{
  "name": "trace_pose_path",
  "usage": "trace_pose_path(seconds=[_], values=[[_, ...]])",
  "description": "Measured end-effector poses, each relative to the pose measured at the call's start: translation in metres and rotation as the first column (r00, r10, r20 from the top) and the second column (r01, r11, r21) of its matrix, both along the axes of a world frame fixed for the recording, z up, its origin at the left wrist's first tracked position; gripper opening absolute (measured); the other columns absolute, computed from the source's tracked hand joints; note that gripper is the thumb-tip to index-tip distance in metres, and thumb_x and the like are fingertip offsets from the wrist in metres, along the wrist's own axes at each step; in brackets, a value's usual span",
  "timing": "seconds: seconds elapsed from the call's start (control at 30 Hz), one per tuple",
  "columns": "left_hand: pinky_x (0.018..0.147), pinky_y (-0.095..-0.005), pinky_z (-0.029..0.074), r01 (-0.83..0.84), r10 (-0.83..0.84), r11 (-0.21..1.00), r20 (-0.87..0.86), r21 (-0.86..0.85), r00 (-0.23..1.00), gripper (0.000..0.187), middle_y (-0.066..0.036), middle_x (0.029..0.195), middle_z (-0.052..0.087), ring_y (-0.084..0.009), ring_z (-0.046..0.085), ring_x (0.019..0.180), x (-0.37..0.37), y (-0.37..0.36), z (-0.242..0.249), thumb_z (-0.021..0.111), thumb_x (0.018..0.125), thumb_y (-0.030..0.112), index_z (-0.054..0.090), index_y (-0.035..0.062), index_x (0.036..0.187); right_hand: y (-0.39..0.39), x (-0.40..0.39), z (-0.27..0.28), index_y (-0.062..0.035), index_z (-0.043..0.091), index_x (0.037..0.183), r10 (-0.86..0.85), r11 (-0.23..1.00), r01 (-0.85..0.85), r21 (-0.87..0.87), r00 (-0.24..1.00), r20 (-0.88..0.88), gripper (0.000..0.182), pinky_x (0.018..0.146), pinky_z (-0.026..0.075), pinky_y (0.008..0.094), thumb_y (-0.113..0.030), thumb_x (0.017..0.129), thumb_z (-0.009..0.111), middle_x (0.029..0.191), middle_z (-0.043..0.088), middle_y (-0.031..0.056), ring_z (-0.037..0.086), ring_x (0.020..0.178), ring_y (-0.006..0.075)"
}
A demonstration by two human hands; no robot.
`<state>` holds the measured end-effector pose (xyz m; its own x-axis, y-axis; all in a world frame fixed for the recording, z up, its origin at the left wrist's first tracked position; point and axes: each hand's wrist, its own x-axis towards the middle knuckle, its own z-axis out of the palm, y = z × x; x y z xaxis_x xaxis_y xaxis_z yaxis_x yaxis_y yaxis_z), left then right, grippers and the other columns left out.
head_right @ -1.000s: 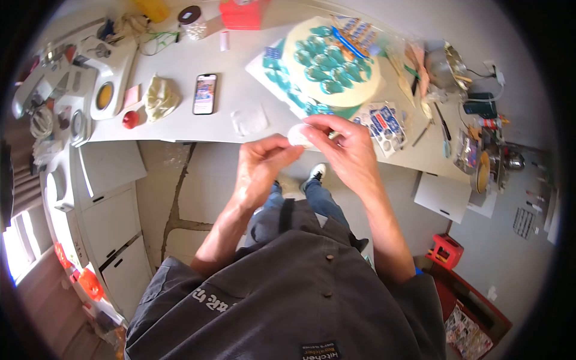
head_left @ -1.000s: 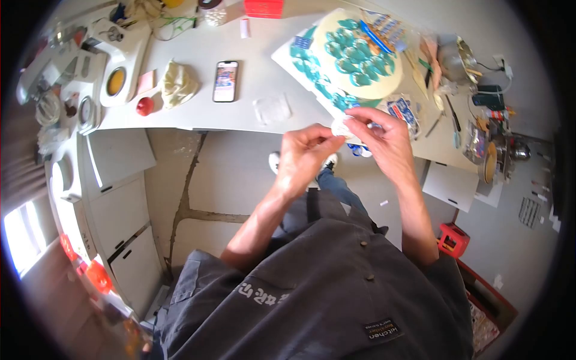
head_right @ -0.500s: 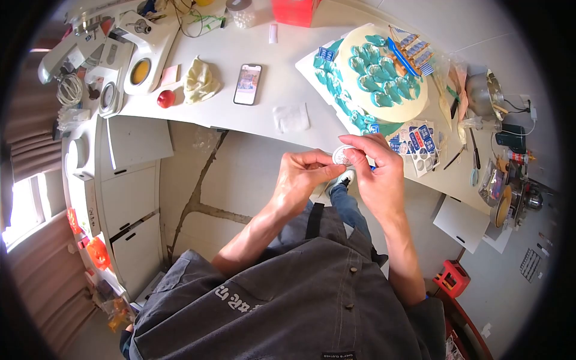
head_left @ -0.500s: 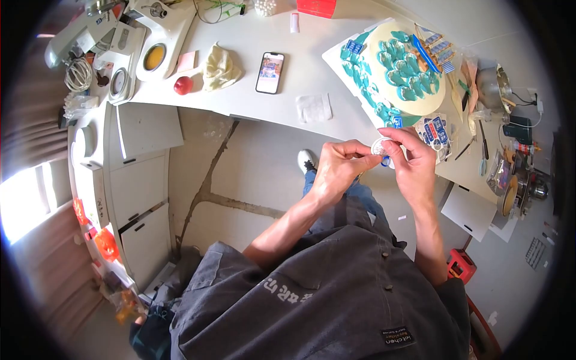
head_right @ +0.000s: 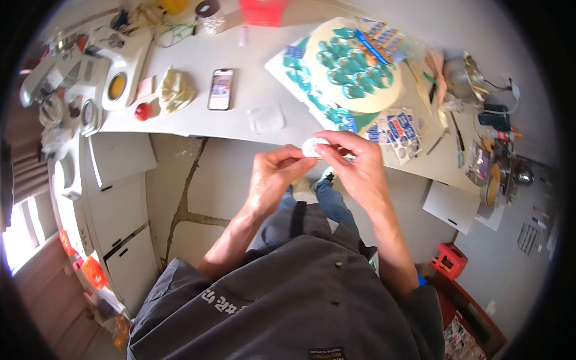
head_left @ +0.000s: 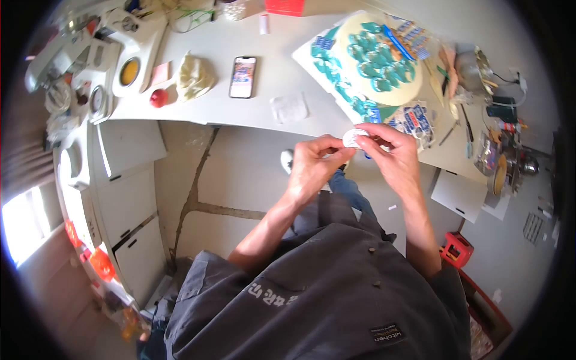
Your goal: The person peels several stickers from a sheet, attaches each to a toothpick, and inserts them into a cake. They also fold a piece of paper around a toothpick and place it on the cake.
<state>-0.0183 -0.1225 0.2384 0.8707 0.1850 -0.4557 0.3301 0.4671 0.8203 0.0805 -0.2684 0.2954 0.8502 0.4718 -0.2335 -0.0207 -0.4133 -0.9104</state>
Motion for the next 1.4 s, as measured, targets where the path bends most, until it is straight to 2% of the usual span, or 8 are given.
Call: trace_pose_path(seconds=[0.2, 0.27, 0.4, 0.53, 0.93, 1.1, 1.3, 1.4], values=[[0.089, -0.029, 0.051, -0.09, 0.088, 0.995, 0.067, 0.03, 0.994, 0.031, -0.009, 0.102, 0.073, -0.0127, 0.064, 0.096, 0.008, 0.007, 0.009, 0.066, 0.101, 0.02, 0.072, -0.0055, 0.117, -0.004, 0.018, 0.012, -0.0028, 0.077, 0.111, -0.083, 0.997, 0.082, 0.007, 0.991, 0.1, 0.022, 0.074, 0.052, 0.0255, -0.01, 0.09, 0.078, 0.099, 0.077, 0.0031, 0.065, 0.081, 0.0077], [0.09, -0.0314, 0.053, -0.221, 0.221, 0.975, 0.079, -0.005, 0.972, 0.035, -0.012, 0.101, 0.073, -0.0157, 0.066, 0.094, 0.011, 0.014, -0.017, 0.061, 0.103, 0.023, 0.07, -0.0064, 0.119, -0.007, 0.037, 0.018, -0.0027, 0.077, 0.112, -0.218, 0.974, 0.199, 0.11, 0.956, 0.199, 0.022, 0.073, 0.051, 0.0237, -0.009, 0.091, 0.078, 0.1, 0.076, 0.0023, 0.064, 0.082, 0.0064], [0.086, -0.0329, 0.056, -0.236, 0.247, 0.963, -0.071, 0.128, 0.966, 0.037, -0.015, 0.105, 0.072, -0.0189, 0.067, 0.089, 0.03, 0.03, -0.075, 0.06, 0.097, 0.018, 0.068, -0.0095, 0.12, 0.009, 0.078, 0.044, -0.0022, 0.077, 0.112, -0.356, 0.932, 0.275, 0.236, 0.81, 0.465, 0.021, 0.071, 0.048, 0.0206, -0.007, 0.092, 0.077, 0.099, 0.076, 0.0024, 0.06, 0.079, 0.0047], [0.086, -0.0345, 0.057, -0.177, 0.188, 0.981, -0.158, 0.086, 0.969, 0.045, -0.017, 0.113, 0.071, -0.0225, 0.068, 0.093, 0.06, 0.024, -0.133, 0.06, 0.093, 0.012, 0.06, -0.0116, 0.131, 0.023, 0.127, 0.026, -0.0029, 0.076, 0.112, -0.214, 0.977, 0.151, 0.151, 0.699, 0.682, 0.02, 0.068, 0.047, 0.0207, -0.007, 0.093, 0.076, 0.094, 0.073, 0.0046, 0.057, 0.074, 0.0063], [0.102, -0.0397, 0.052, -0.154, 0.148, 0.982, -0.06, -0.113, 0.987, 0.062, -0.025, 0.138, 0.06, -0.0328, 0.062, 0.122, 0.097, 0.009, -0.14, 0.052, 0.085, 0.001, 0.045, -0.0126, 0.145, 0.041, 0.167, -0.02, -0.0038, 0.077, 0.113, -0.112, 0.994, 0.087, 0.07, 0.761, 0.639, 0.019, 0.073, 0.049, 0.0214, -0.007, 0.094, 0.075, 0.096, 0.073, 0.0038, 0.062, 0.081, 0.0076], [0.101, -0.0388, 0.052, -0.142, 0.138, 0.983, -0.045, -0.113, 0.989, 0.061, -0.024, 0.138, 0.061, -0.0318, 0.063, 0.121, 0.101, 0.008, -0.136, 0.052, 0.086, 0.001, 0.045, -0.0132, 0.145, 0.043, 0.17, -0.025, -0.004, 0.077, 0.109, -0.126, 0.991, 0.061, 0.12, 0.734, 0.667, 0.017, 0.065, 0.048, 0.0244, -0.007, 0.092, 0.074, 0.088, 0.072, 0.0055, 0.058, 0.069, 0.0097], [0.1, -0.0385, 0.053, -0.152, 0.145, 0.98, -0.058, -0.128, 0.988, 0.06, -0.024, 0.137, 0.061, -0.0317, 0.065, 0.118, 0.102, 0.007, -0.131, 0.053, 0.087, 0.001, 0.045, -0.0142, 0.144, 0.041, 0.174, -0.031, -0.0043, 0.077, 0.109, -0.113, 0.993, 0.054, 0.109, 0.736, 0.668, 0.016, 0.067, 0.05, 0.0253, -0.008, 0.093, 0.074, 0.091, 0.074, 0.0061, 0.061, 0.071, 0.0115], [0.1, -0.0389, 0.053, -0.152, 0.146, 0.98, -0.058, -0.131, 0.988, 0.059, -0.024, 0.137, 0.061, -0.032, 0.065, 0.118, 0.102, 0.006, -0.13, 0.053, 0.087, 0.002, 0.045, -0.0149, 0.143, 0.04, 0.173, -0.035, -0.0035, 0.077, 0.112, -0.104, 0.994, 0.055, 0.1, 0.791, 0.603, 0.019, 0.075, 0.051, 0.0223, -0.007, 0.094, 0.074, 0.097, 0.073, 0.0049, 0.064, 0.084, 0.0088]])
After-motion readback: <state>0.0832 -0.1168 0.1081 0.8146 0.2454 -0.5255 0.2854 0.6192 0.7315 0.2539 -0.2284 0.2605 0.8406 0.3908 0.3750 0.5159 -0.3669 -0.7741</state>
